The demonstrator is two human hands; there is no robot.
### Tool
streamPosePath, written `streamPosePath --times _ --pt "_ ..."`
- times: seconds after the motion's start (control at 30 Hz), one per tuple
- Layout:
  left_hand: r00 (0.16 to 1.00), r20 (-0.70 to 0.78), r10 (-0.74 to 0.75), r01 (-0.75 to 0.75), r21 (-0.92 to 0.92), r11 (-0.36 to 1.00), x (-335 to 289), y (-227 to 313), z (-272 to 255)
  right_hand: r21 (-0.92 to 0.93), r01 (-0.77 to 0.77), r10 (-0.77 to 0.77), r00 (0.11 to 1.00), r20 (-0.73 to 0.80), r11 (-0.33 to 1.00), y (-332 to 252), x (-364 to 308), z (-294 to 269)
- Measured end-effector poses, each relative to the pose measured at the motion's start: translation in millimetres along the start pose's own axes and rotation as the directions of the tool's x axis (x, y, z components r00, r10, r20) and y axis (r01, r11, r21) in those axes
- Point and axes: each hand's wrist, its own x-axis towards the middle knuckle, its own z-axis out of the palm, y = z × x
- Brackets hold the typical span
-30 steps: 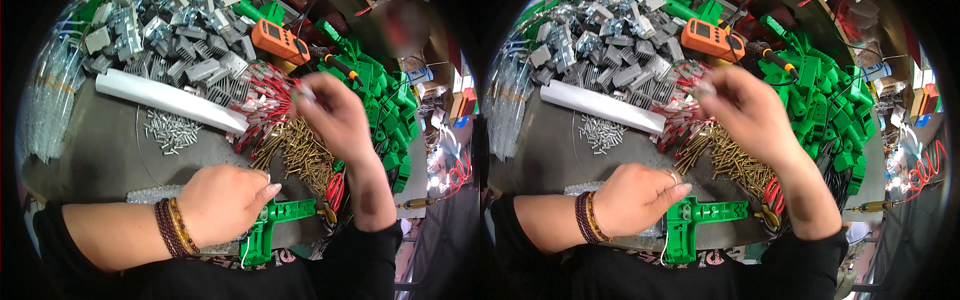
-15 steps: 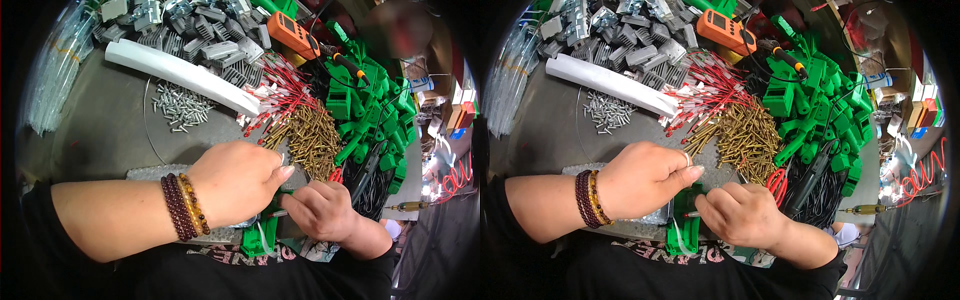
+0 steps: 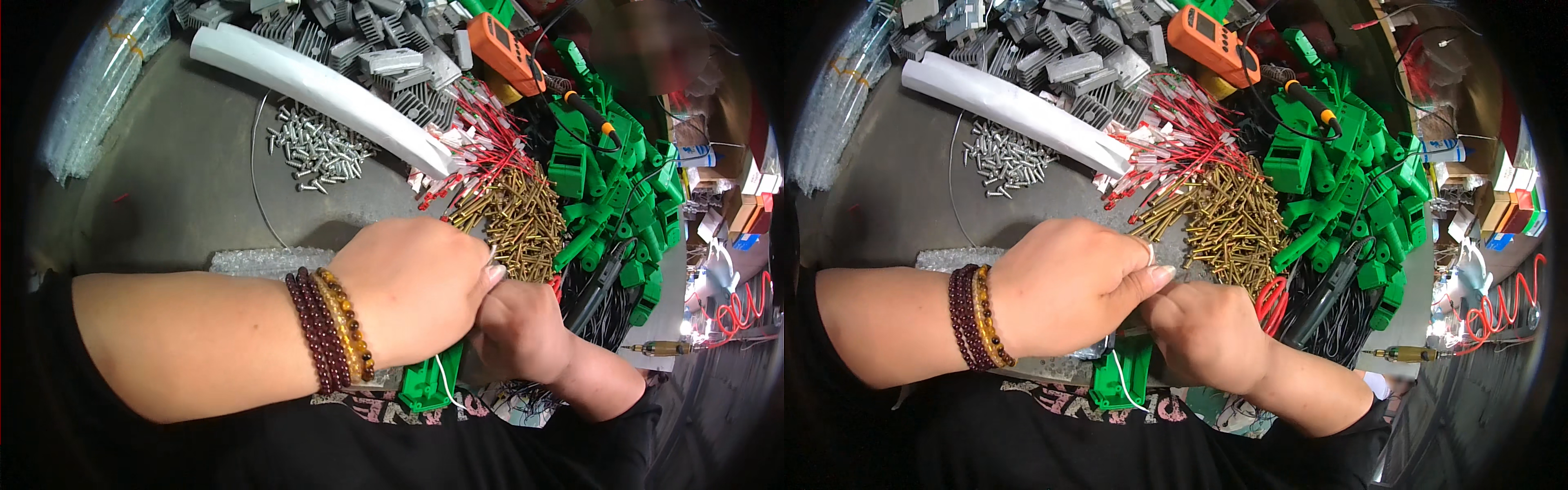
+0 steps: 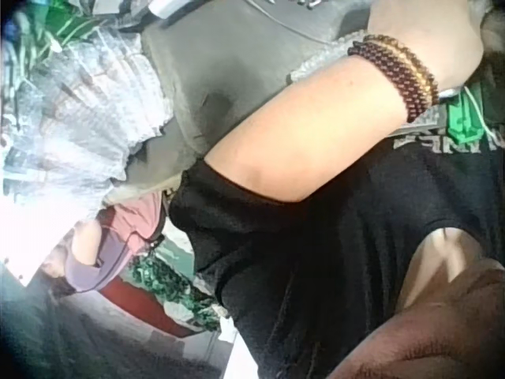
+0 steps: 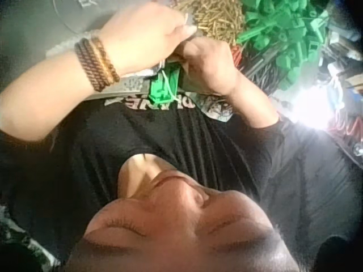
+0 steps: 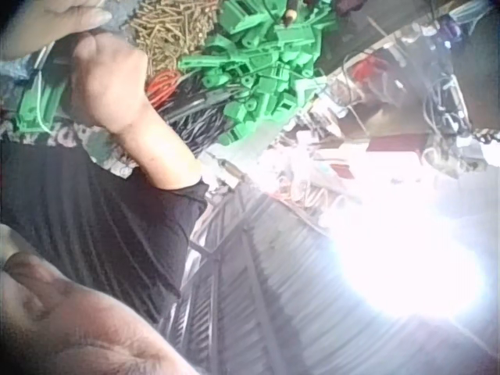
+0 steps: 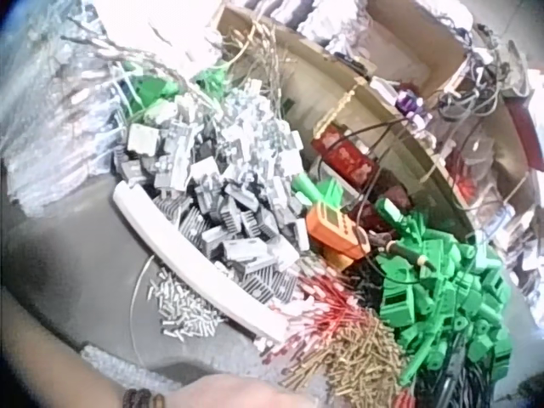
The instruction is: Assembling a green handheld electronic device, including wiring and soldering internal components.
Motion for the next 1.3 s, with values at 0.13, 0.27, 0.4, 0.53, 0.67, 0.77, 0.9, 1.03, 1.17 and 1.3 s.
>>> streamPosePath --times 0.13,0.27,0.4,0.53,0.67,0.77,0.9,1.03,1.17,1.3 --pt "1.000 0.008 -0.014 0.014 -0.002 1.000 1.8 -4.3 -0.1 0.328 -0.350 0.297 0.934 0.201 0.878 11.6 21.0 -18.8" --pt "1.000 0.001 -0.018 0.018 -0.021 1.000 1.1 -3.2 2.8 0.481 -0.611 0.398 0.784 0.476 0.629 19.1 26.8 -26.9" --pt "1.000 -0.015 0.006 -0.006 -0.011 1.000 -0.3 -1.9 0.6 0.348 -0.583 0.272 0.722 0.636 0.734 32.2 38.6 -27.5" --pt "1.000 -0.011 0.026 -0.027 -0.036 0.999 -0.7 -2.9 2.5 0.385 -0.507 0.273 0.810 0.519 0.772 22.0 38.0 -24.8" --pt "1.000 0.017 0.009 -0.009 -0.012 1.000 1.0 -1.1 1.6 0.346 -0.528 0.306 0.794 0.526 0.776 21.3 36.6 -27.9" --pt "0.999 0.007 0.031 -0.031 -0.006 0.999 -0.4 -3.1 1.0 0.326 -0.382 0.273 0.902 0.334 0.865 15.4 26.4 -28.0" --pt "0.998 -0.061 0.030 -0.030 0.000 1.000 -3.8 -6.9 6.1 0.278 -0.107 0.105 0.994 0.024 0.954 7.4 4.8 -42.7" --pt "0.995 -0.071 0.068 -0.067 0.009 0.998 -0.4 -4.9 6.7 0.127 -0.071 0.075 0.997 -0.027 0.989 -7.5 -15.9 -29.2" --pt "0.991 -0.092 0.099 -0.096 0.033 0.995 -3.4 -4.1 5.7 -0.227 0.077 -0.092 0.994 -0.052 0.971 -21.8 -14.7 -23.3" --pt "0.997 -0.052 0.065 -0.063 0.037 0.997 1.6 -6.7 5.1 -0.361 0.181 -0.182 0.983 0.031 0.915 -25.6 -2.7 -21.0"
